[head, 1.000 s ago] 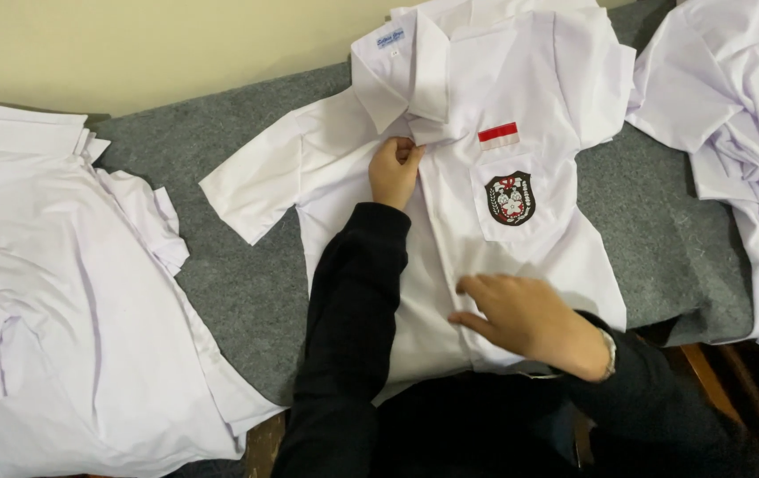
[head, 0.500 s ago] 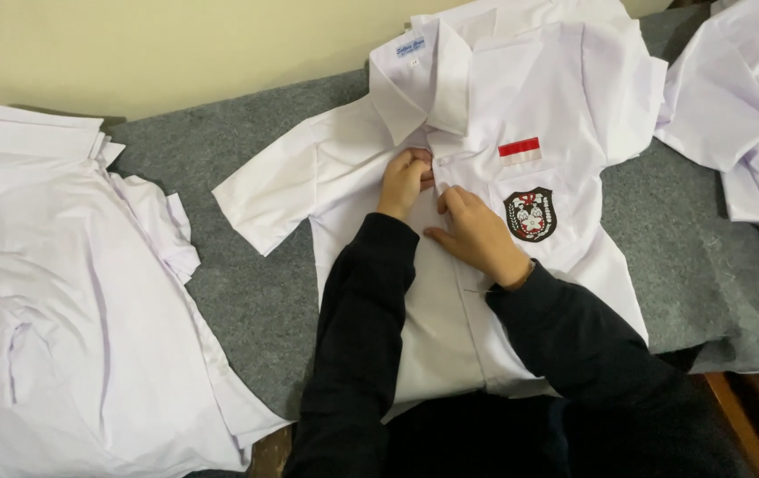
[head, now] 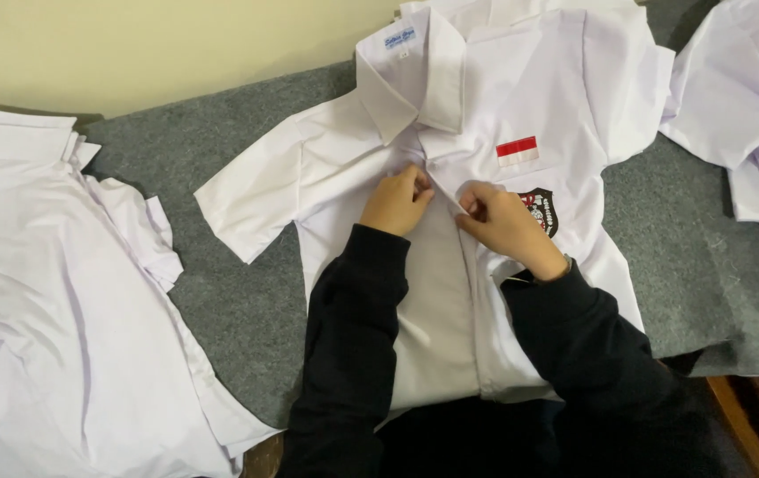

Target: Buttoning and folding a white school shirt on a flat work surface

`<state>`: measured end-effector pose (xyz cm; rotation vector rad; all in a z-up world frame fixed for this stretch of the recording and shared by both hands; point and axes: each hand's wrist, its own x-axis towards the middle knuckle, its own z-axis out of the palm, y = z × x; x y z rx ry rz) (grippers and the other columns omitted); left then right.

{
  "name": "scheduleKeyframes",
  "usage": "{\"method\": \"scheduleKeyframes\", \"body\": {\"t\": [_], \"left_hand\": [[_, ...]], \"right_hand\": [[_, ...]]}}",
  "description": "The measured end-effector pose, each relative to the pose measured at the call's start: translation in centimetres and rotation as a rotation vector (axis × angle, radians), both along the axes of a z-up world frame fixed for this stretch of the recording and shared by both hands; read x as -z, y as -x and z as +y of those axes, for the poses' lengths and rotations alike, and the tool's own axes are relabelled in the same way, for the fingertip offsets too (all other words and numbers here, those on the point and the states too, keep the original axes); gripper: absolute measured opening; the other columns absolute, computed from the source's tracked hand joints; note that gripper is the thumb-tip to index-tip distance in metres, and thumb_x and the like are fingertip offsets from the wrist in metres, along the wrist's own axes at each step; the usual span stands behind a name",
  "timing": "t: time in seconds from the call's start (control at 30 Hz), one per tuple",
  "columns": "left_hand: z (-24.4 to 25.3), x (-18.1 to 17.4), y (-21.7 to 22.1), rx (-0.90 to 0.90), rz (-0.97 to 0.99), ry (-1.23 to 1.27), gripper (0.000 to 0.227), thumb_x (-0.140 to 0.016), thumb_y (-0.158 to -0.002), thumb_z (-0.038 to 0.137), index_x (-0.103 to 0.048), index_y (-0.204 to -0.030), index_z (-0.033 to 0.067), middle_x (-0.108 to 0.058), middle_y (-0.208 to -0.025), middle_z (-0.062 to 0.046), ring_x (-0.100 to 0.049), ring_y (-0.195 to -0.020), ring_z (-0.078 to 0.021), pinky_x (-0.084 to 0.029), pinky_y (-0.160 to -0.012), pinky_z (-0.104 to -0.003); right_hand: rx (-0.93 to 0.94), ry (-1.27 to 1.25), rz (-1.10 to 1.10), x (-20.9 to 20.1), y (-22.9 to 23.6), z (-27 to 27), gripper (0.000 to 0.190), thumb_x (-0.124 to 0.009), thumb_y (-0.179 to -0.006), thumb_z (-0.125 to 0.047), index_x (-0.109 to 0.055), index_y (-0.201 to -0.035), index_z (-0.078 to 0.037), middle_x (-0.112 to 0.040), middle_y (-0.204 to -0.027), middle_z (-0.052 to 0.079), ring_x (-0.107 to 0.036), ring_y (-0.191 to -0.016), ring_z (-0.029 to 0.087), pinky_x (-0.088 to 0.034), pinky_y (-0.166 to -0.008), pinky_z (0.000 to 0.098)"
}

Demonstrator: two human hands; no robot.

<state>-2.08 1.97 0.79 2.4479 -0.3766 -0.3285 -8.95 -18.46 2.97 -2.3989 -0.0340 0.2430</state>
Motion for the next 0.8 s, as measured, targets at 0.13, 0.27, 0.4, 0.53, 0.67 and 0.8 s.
{"method": "scheduleKeyframes", "body": {"t": [0.13, 0.27, 0.4, 0.53, 0.67, 0.8], "left_hand": [[-1.0, -3.2, 2.2, 0.066, 0.048, -0.068, 0.014, -0.071, -0.091, 0.029, -0.070, -0.100, 0.0188, -0.076, -0.090, -0.001, -0.074, -0.098, -0.0256, -0.059, -0.082, -0.040], [-1.8, -3.9, 2.9, 0.126, 0.035, -0.128, 0.017, -0.074, -0.090, 0.029, -0.068, -0.101, 0.0159, -0.073, -0.095, -0.004, -0.071, -0.102, -0.0281, -0.060, -0.085, -0.043], [-2.8, -2.2, 2.7, 0.133, 0.016, -0.156, 0.016, -0.072, -0.092, 0.029, -0.066, -0.101, 0.0174, -0.068, -0.100, -0.004, -0.069, -0.107, -0.0273, -0.060, -0.088, -0.044], [-3.1, -1.2, 2.6, 0.109, 0.007, -0.157, 0.016, -0.072, -0.092, 0.029, -0.065, -0.101, 0.0178, -0.067, -0.100, -0.002, -0.069, -0.106, -0.0246, -0.060, -0.087, -0.043], [-3.0, -1.8, 2.9, 0.090, 0.038, -0.120, 0.013, -0.068, -0.092, 0.030, -0.066, -0.097, 0.0189, -0.067, -0.091, -0.001, -0.070, -0.098, -0.0233, -0.060, -0.083, -0.040], [-3.1, -1.8, 2.8, 0.058, 0.050, -0.126, 0.013, -0.067, -0.093, 0.030, -0.067, -0.101, 0.0205, -0.068, -0.092, 0.001, -0.071, -0.099, -0.0214, -0.060, -0.083, -0.039]], "right_hand": [[0.061, 0.008, 0.032, -1.0, 0.0, 0.2, 0.022, -0.076, -0.083, -0.033, -0.066, -0.094, -0.018, -0.070, -0.083, 0.006, -0.072, -0.086, 0.030, -0.056, -0.077, 0.0447], [0.061, -0.031, 0.036, -1.7, -0.1, 0.2, 0.020, -0.076, -0.083, -0.029, -0.069, -0.096, -0.015, -0.071, -0.085, 0.010, -0.073, -0.086, 0.033, -0.055, -0.077, 0.0454], [0.024, -0.081, 0.092, -3.8, 0.5, 0.5, 0.025, -0.077, -0.082, -0.028, -0.070, -0.100, -0.011, -0.072, -0.088, 0.013, -0.073, -0.086, 0.033, -0.056, -0.079, 0.0455], [0.007, -0.074, 0.109, -2.2, -0.1, 0.0, 0.025, -0.078, -0.082, -0.030, -0.072, -0.100, -0.014, -0.072, -0.086, 0.009, -0.073, -0.084, 0.028, -0.056, -0.077, 0.0428], [0.061, -0.059, 0.076, -1.2, -0.4, -0.2, 0.023, -0.077, -0.082, -0.029, -0.070, -0.097, -0.013, -0.069, -0.082, 0.009, -0.072, -0.083, 0.030, -0.055, -0.078, 0.0436], [0.065, -0.066, 0.077, -1.7, -0.3, -0.2, 0.022, -0.077, -0.082, -0.029, -0.070, -0.096, -0.013, -0.069, -0.080, 0.009, -0.072, -0.082, 0.030, -0.054, -0.078, 0.0433]]}}
